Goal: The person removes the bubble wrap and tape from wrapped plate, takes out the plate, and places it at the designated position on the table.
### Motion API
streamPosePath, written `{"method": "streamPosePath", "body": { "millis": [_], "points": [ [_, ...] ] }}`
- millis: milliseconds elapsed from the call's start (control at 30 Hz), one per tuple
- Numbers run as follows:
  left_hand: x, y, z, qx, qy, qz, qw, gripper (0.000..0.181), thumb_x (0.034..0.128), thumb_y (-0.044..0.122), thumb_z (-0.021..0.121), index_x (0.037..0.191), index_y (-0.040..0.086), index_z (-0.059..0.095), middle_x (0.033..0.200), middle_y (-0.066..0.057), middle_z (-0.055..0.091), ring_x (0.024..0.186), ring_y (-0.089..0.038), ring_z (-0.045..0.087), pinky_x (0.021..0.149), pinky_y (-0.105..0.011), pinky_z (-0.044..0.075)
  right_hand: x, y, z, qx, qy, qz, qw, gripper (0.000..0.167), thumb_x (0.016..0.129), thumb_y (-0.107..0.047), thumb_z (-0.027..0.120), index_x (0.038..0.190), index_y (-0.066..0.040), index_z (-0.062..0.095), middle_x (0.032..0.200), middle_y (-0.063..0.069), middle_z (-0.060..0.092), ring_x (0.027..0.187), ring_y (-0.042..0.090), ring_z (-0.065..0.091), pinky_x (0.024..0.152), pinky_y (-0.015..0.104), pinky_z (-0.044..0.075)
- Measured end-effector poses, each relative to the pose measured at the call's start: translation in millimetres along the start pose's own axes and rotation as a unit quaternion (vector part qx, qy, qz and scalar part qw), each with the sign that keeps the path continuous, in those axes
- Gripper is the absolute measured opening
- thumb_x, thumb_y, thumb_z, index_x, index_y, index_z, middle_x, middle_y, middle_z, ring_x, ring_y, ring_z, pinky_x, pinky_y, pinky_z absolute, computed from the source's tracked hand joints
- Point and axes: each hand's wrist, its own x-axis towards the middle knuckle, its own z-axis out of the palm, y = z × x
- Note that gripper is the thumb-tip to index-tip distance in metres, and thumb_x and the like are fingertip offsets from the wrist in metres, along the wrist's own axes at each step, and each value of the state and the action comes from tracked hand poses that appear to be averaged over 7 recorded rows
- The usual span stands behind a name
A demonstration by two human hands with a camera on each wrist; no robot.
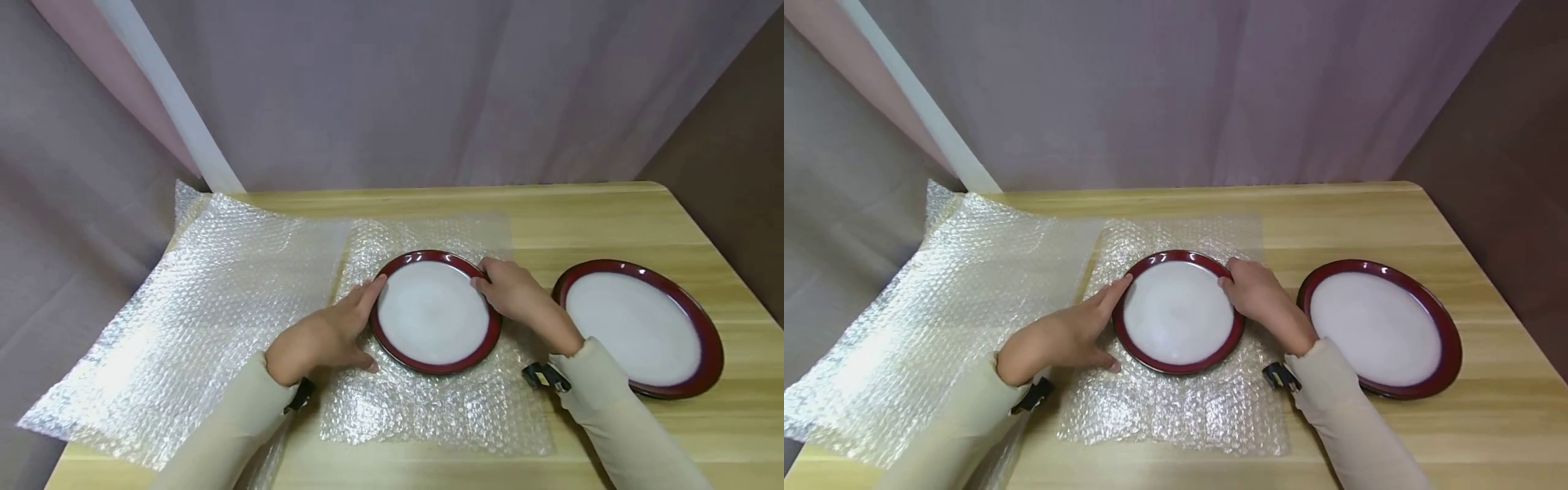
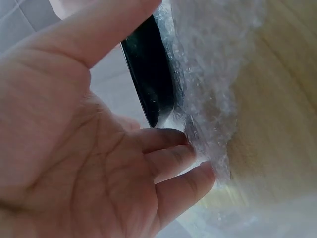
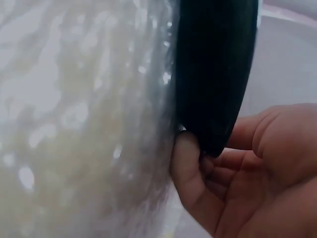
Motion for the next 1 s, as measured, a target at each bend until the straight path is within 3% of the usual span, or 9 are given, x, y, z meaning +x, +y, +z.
{"method": "streamPosePath", "body": {
  "millis": [167, 333, 533, 633, 800, 1000],
  "points": [
    [0.6, -0.6, 1.9, -0.013, 0.007, -0.001, 0.9999, 0.137, 0.0787, 0.032, 0.095, 0.170, 0.017, -0.006, 0.175, -0.022, 0.009, 0.161, -0.038, 0.014, 0.126, -0.054, 0.028, 1.4, 13, 2, 0.005, -0.002, -0.027, 0.9996, 0.018, 0.110, -0.016, 0.055, 0.108, 0.001, 0.062, 0.085, 0.009, 0.060, 0.080, 0.025, 0.054, 0.070, 0.035, 0.045],
    [-1.1, -1.0, 4.7, -0.021, 0.022, -0.006, 0.9995, 0.137, 0.0784, 0.030, 0.096, 0.170, 0.017, -0.005, 0.173, -0.025, 0.012, 0.159, -0.041, 0.019, 0.124, -0.056, 0.032, 1.7, 13, -2, 0.016, -0.001, -0.050, 0.9986, 0.017, 0.110, -0.015, 0.054, 0.102, -0.003, 0.062, 0.081, 0.005, 0.056, 0.076, 0.022, 0.052, 0.068, 0.034, 0.043],
    [-3.3, 3.7, 8.2, 0.004, 0.012, -0.013, 0.9998, 0.132, 0.0833, 0.026, 0.092, 0.170, 0.019, -0.007, 0.173, -0.028, 0.007, 0.161, -0.041, 0.010, 0.127, -0.055, 0.024, -1.4, 8, -6, 0.042, -0.008, -0.044, 0.9981, 0.019, 0.111, -0.014, 0.050, 0.105, 0.000, 0.063, 0.085, 0.008, 0.059, 0.079, 0.022, 0.054, 0.070, 0.033, 0.046],
    [-3.1, 8.1, 9.7, 0.018, 0.006, -0.012, 0.9997, 0.129, 0.0858, 0.025, 0.090, 0.170, 0.019, -0.007, 0.172, -0.032, 0.004, 0.160, -0.045, 0.008, 0.127, -0.058, 0.021, -4.6, 8, -7, 0.079, -0.010, -0.037, 0.9961, 0.020, 0.111, -0.011, 0.047, 0.105, 0.002, 0.060, 0.088, 0.010, 0.058, 0.080, 0.023, 0.053, 0.068, 0.033, 0.046],
    [-2.7, 14.7, 9.1, 0.039, 0.007, -0.021, 0.9990, 0.124, 0.0885, 0.025, 0.088, 0.170, 0.018, -0.005, 0.171, -0.034, 0.005, 0.159, -0.047, 0.008, 0.127, -0.059, 0.023, -5.5, 8, -7, 0.189, -0.011, -0.031, 0.9813, 0.022, 0.112, -0.012, 0.043, 0.108, 0.007, 0.055, 0.093, 0.012, 0.053, 0.082, 0.021, 0.050, 0.068, 0.031, 0.045],
    [0.3, 18.8, 4.3, 0.050, 0.002, -0.014, 0.9987, 0.120, 0.0910, 0.025, 0.085, 0.170, 0.018, -0.006, 0.170, -0.035, 0.003, 0.159, -0.048, 0.006, 0.127, -0.059, 0.021, -3.7, 9, -9, 0.293, -0.055, -0.019, 0.9544, 0.042, 0.115, -0.026, 0.041, 0.128, 0.012, 0.054, 0.087, 0.014, 0.066, 0.069, 0.019, 0.068, 0.061, 0.032, 0.061]
  ]
}}
